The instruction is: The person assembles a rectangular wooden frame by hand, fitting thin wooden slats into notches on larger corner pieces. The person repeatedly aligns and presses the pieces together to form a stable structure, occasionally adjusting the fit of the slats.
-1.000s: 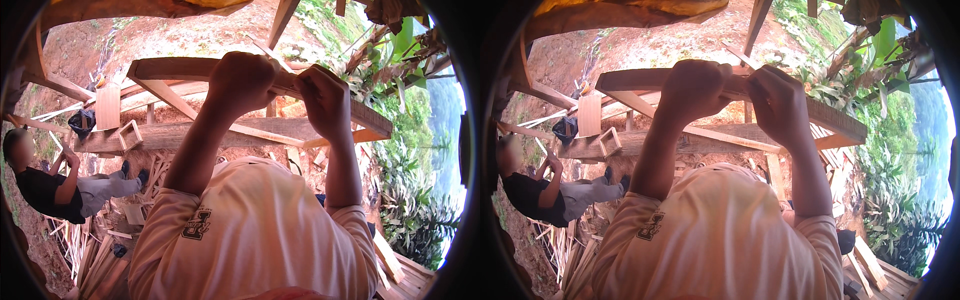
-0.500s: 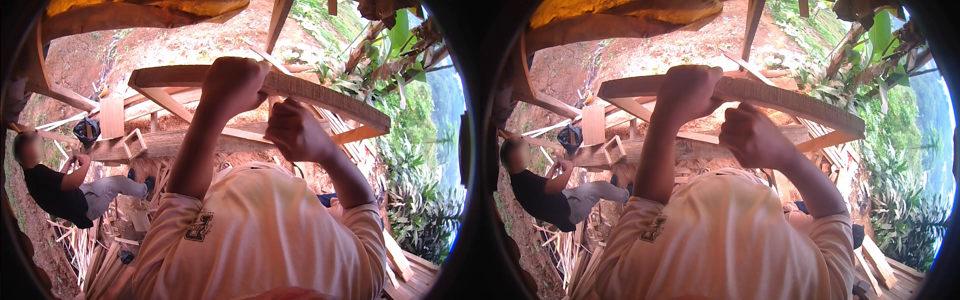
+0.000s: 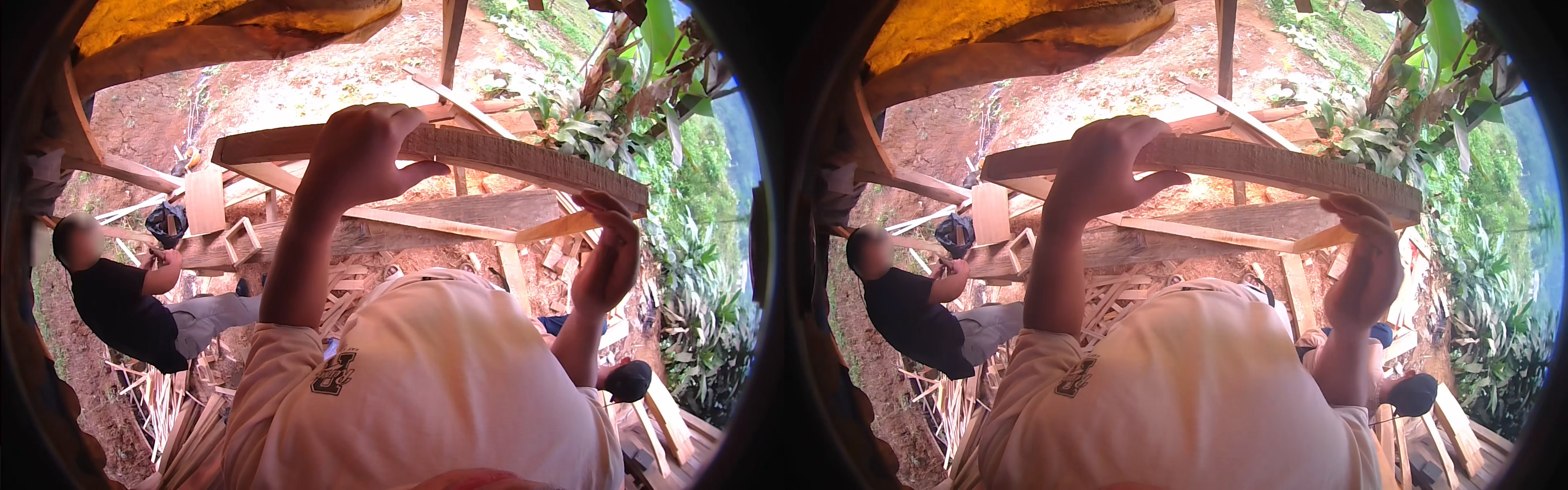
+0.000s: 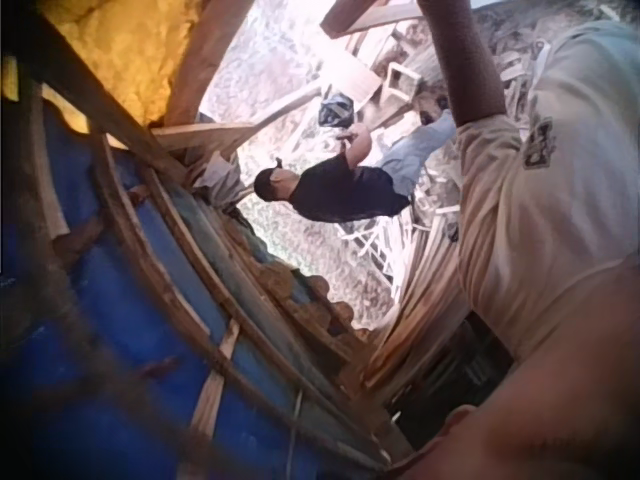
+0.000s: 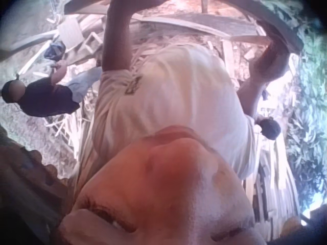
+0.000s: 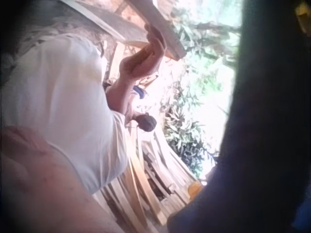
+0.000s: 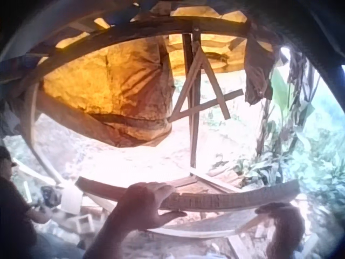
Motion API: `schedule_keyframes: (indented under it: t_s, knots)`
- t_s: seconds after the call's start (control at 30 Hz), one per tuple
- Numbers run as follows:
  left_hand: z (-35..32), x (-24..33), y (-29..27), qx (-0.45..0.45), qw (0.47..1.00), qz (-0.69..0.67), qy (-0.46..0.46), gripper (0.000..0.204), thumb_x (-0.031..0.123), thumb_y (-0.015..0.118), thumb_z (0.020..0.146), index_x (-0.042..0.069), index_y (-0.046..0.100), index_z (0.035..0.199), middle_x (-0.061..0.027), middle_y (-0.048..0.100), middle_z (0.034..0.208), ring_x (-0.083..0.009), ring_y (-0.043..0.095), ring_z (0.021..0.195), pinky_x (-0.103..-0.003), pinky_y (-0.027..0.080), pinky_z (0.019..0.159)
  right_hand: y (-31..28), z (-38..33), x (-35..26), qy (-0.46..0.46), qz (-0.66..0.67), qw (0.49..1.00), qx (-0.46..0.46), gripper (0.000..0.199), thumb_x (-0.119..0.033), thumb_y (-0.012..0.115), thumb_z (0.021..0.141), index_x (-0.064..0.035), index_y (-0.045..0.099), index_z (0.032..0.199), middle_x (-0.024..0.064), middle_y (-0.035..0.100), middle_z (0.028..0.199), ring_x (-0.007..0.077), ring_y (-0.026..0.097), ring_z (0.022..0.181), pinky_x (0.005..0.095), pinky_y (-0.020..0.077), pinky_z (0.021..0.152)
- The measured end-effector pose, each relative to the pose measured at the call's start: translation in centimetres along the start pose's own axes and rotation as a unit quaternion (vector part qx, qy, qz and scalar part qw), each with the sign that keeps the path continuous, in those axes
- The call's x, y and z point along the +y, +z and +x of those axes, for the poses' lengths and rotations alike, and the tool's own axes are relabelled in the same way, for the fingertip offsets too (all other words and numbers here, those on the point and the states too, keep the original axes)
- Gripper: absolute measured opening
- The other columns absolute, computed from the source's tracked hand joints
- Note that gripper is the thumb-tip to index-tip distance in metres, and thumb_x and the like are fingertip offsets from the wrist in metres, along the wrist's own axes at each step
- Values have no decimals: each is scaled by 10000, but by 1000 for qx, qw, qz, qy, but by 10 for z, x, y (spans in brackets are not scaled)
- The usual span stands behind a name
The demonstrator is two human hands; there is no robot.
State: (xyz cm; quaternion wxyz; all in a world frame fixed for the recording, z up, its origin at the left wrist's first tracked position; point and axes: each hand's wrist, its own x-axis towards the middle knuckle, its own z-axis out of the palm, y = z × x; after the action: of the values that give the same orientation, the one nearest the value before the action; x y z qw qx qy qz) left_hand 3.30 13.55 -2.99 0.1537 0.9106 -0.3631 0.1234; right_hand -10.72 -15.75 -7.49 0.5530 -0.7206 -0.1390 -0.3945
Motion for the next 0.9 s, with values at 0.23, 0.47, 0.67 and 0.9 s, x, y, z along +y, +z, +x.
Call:
schedule_keyframes:
  t_s: [0.23,0.47,0.67,0.9]
  knots:
    - [-1,7,-6,8,998,-61,6,507,409,877,839,72,737,1191,-139,776,1075,-326,757,987,-426,591,881,-58,34,9,-25,-356,923,-145,318,-58,661,969,-19,658,1285,165,716,1085,343,682,983,437,516,881]
    - [-14,-1,-8,53,992,-111,5,462,294,915,815,52,736,1165,-125,772,1096,-300,759,987,-392,596,875,-42,77,18,-108,-340,888,-291,344,-127,848,820,-24,718,1121,126,706,942,349,656,887,459,511,857]
    - [-20,-6,-11,68,981,-180,-5,465,246,936,790,47,726,1155,-115,771,1091,-283,758,988,-380,588,861,-43,82,19,-50,-283,906,-310,325,-119,875,781,-14,743,1059,115,702,882,322,675,833,433,530,784]
    - [-31,-12,-24,54,973,-226,2,430,297,881,859,20,707,1138,-153,776,1000,-308,761,931,-399,584,837,-31,118,15,-59,-288,894,-338,335,-138,898,761,-32,781,1055,87,669,837,270,650,777,395,532,746]
